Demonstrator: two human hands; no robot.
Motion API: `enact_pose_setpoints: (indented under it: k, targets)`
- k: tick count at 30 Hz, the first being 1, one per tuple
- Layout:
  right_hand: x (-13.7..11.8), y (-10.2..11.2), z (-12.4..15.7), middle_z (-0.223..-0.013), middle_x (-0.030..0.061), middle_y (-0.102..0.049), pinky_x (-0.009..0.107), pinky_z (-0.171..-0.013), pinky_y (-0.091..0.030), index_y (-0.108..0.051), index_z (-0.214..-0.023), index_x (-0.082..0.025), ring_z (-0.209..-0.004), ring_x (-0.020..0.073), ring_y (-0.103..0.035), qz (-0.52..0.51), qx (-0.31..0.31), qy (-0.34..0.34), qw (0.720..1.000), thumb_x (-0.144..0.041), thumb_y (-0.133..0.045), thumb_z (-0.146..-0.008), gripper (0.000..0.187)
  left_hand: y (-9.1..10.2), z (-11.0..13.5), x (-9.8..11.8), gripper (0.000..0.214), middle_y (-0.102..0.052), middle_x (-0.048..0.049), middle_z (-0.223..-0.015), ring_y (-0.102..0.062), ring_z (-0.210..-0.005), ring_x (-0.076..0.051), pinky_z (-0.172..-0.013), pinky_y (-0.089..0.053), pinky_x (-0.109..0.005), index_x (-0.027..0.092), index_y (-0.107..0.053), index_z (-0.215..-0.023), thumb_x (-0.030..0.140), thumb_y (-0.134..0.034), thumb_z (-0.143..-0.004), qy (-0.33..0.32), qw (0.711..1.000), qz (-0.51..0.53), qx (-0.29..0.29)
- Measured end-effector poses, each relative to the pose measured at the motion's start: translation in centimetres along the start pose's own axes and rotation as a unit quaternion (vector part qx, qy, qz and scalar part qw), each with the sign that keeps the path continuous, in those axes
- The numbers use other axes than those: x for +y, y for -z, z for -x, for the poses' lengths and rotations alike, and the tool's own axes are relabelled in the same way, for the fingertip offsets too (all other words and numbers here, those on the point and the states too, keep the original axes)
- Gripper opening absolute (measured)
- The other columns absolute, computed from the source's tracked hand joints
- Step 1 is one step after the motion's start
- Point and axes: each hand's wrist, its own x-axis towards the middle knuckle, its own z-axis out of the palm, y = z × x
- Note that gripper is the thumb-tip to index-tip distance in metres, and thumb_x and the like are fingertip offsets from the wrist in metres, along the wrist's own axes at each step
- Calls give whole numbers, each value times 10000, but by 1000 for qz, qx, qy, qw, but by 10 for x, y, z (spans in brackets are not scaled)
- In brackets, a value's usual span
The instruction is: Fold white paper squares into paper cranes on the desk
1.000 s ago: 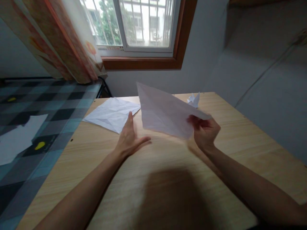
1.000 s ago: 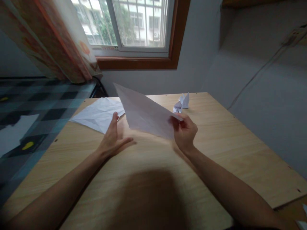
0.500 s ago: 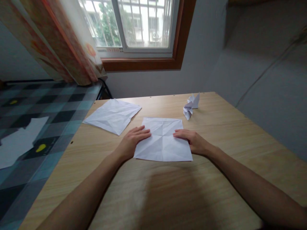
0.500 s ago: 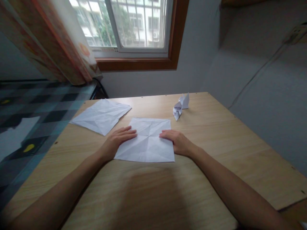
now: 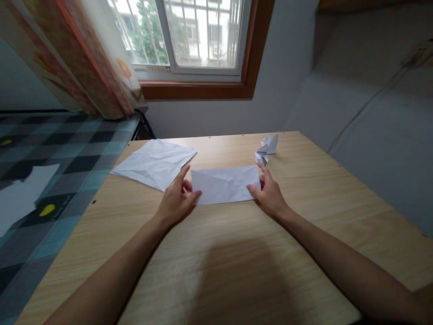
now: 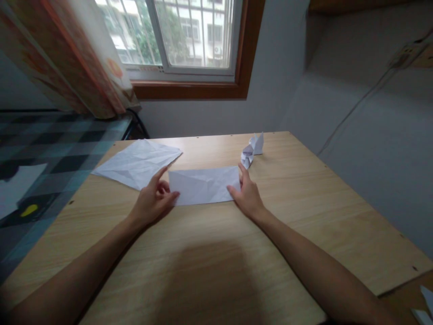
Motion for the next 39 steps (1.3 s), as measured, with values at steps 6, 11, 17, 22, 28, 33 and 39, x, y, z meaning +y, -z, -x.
enact_pose_setpoints:
  k: [6,11,17,22,28,33,39]
  targets:
    - [-5,0,-3,-1453,224,-431,576,-1145,-354,-349,-1496,-139,-1384,374,-393,200,15,145,969,-279,-638,-852,720,-7,3,11,623,-344,-117,-1597,-261,-1488,-339,-1194,-255,-546,263,-390,-1498,448,-567,-931,-163,967,-183,-69]
    - [-21,-11,-13,-1566,228,-354,572,-1203,-263,-272,-1540,-112,-1494,336,-271,221,-161,270,923,-377,-531,-951,696,-11,6,21,661,-277,-54,-1637,-193,-1523,-339,-1207,-140,-592,348,-285,-1552,630,-395,-964,-205,895,-203,-339]
    - [-29,-38,-21,-1598,275,-264,516,-1221,-244,-266,-1531,-8,-1516,331,-230,242,-333,282,867,-555,-454,-971,805,-7,5,25,632,-201,-47,-1652,-156,-1531,-334,-1213,-123,-583,331,-356,-1526,639,-342,-975,-183,894,-208,-353]
    - [-9,-19,-19,-1615,269,-204,518,-1237,-202,-247,-1546,-17,-1525,339,-185,255,-348,274,859,-669,-479,-913,938,-7,7,24,627,-282,-72,-1626,-208,-1517,-341,-1205,-157,-597,296,-414,-1500,627,-384,-969,-182,900,-201,-341]
    - [27,28,-16,-1594,284,-253,558,-1214,-252,-264,-1547,-32,-1507,366,-240,250,-324,260,875,-660,-590,-854,989,-7,8,22,585,-347,-73,-1603,-256,-1504,-335,-1205,-187,-581,295,-472,-1457,606,-429,-963,-189,911,-186,-316]
    - [19,33,-1,-1488,276,-461,559,-1142,-389,-463,-1440,-50,-1418,369,-423,275,-249,279,886,-501,-613,-900,719,-9,7,26,528,-416,-109,-1567,-330,-1469,-359,-1179,-256,-584,239,-563,-1352,574,-463,-957,-175,919,-199,-292]
    - [-25,20,17,-1238,224,-677,450,-1001,-522,-635,-1198,-68,-1174,315,-645,335,-247,332,847,-227,-548,-935,319,-12,9,27,504,-513,-158,-1477,-413,-1393,-394,-1130,-315,-603,182,-601,-1254,556,-514,-927,-141,941,-217,-220]
